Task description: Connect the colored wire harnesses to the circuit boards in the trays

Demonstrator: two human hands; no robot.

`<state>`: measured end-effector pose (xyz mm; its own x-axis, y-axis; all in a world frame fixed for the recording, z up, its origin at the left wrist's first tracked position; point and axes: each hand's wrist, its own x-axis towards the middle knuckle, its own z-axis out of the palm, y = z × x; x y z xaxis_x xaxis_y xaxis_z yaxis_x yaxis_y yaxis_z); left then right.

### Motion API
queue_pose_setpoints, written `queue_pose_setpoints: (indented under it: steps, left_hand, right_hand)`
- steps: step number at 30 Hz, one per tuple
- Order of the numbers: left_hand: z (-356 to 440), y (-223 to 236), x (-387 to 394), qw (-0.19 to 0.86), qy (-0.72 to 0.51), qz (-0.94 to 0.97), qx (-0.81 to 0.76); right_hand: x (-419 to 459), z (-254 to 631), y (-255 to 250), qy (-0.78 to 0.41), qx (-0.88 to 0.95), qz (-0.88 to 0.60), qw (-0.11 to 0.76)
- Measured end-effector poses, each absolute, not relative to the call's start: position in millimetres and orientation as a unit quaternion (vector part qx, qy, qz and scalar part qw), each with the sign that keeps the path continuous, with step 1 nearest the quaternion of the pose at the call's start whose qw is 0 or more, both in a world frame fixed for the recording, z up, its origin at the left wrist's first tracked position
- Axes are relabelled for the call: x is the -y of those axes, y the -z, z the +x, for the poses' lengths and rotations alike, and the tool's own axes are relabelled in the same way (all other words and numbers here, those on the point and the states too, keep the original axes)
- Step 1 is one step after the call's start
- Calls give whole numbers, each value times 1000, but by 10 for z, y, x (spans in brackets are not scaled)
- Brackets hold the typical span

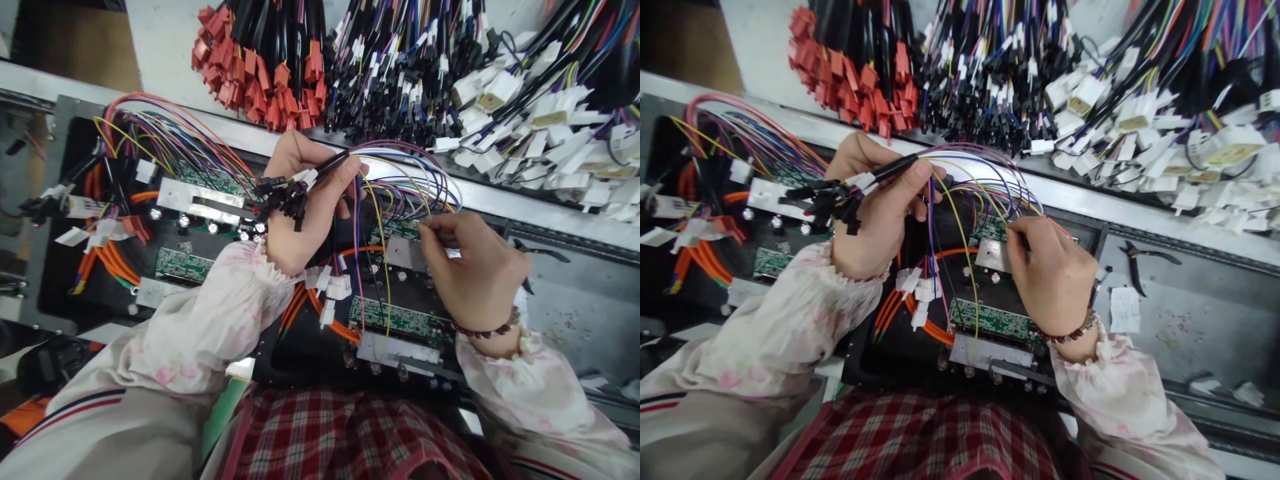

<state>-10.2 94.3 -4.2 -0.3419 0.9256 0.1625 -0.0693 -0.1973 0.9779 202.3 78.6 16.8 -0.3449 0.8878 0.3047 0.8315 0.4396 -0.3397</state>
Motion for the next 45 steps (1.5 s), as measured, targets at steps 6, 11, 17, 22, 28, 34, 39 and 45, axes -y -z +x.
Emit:
queue_pose_setpoints:
  steps: [6, 11, 17, 22, 28, 34, 39, 45]
  left_hand:
    - [-76, -13, -932, 391, -647, 407, -513]
    - [-82, -45, -916, 397, -633, 407, -526]
    - [-102, 30, -924, 385, -643, 415, -516]
    - [-70, 22, -933, 386, -658, 400, -508]
    - [-49, 6, -923, 398, -643, 376, -535]
    - [-89, 113, -950, 381, -641, 393, -538]
    - [-80, 27, -938, 404, -645, 371, -532]
    - [-61, -36, -926, 409, -657, 370, -513]
  right_hand:
    - [-860, 1971, -160, -98, 817, -524, 218]
    - [-678, 2025, -324, -103, 794, -563, 204]
    - [-397, 2084, -509, -418, 762, -489, 69]
    - [-418, 2446, -562, -348, 758, -546, 75]
    - [-575, 2567, -381, -57, 737, -633, 231]
    - [-690, 2527, -151, -63, 730, -645, 219]
    - [-660, 2571, -152, -52, 737, -637, 220]
    - [-685, 2604, -107, -49, 733, -638, 232]
